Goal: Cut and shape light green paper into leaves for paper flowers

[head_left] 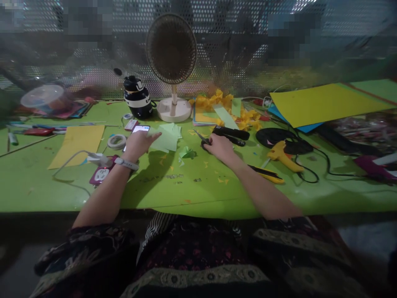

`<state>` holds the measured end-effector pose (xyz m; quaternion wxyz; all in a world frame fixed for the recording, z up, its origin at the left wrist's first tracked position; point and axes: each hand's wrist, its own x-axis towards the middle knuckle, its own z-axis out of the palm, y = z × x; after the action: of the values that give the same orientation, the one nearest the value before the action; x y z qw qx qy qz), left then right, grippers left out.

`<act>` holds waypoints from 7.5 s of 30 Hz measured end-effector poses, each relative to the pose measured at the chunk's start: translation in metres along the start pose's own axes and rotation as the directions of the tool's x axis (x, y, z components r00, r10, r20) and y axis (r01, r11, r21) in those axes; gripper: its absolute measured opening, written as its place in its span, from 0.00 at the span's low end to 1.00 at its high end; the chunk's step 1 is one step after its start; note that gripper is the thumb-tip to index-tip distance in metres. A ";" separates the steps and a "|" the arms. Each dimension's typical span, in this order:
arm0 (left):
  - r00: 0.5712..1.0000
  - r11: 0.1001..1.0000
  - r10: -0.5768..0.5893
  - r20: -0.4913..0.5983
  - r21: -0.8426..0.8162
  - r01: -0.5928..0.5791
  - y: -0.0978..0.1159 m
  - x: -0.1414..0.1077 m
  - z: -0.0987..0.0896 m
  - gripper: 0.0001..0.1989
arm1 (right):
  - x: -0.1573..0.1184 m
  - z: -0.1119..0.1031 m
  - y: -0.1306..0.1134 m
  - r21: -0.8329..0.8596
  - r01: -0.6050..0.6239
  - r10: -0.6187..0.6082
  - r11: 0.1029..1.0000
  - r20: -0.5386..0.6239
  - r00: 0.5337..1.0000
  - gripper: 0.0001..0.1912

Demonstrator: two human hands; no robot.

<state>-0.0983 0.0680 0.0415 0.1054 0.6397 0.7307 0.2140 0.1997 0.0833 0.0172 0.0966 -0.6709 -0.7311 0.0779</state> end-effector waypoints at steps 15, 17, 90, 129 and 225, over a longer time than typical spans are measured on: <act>0.895 0.961 0.274 -0.351 0.148 -0.236 -0.004 0.001 -0.004 0.15 | 0.005 -0.007 0.006 -0.029 -0.053 0.056 0.998 0.096 0.994 0.15; 0.865 0.951 0.290 -0.410 0.020 -0.309 -0.003 0.001 -0.001 0.14 | 0.004 -0.010 0.006 -0.031 -0.043 0.046 0.999 0.130 0.990 0.15; 0.849 0.071 0.401 0.344 -0.936 0.346 0.043 -0.059 0.063 0.18 | -0.038 0.017 -0.034 0.772 0.314 -0.269 0.552 -0.192 0.944 0.22; 0.842 0.128 0.470 0.263 -0.965 0.230 0.043 -0.059 0.059 0.21 | -0.034 0.010 -0.038 0.985 0.082 -0.095 0.154 -0.068 0.993 0.25; 0.871 0.592 0.280 0.403 -0.787 0.173 0.037 -0.049 0.040 0.44 | -0.030 -0.025 -0.023 0.781 0.053 -0.310 0.622 0.183 0.933 0.11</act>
<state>-0.0407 0.0308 0.0170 0.5555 0.5768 0.4827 0.3546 0.1861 0.0508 0.0455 0.2661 -0.4679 -0.6994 0.4702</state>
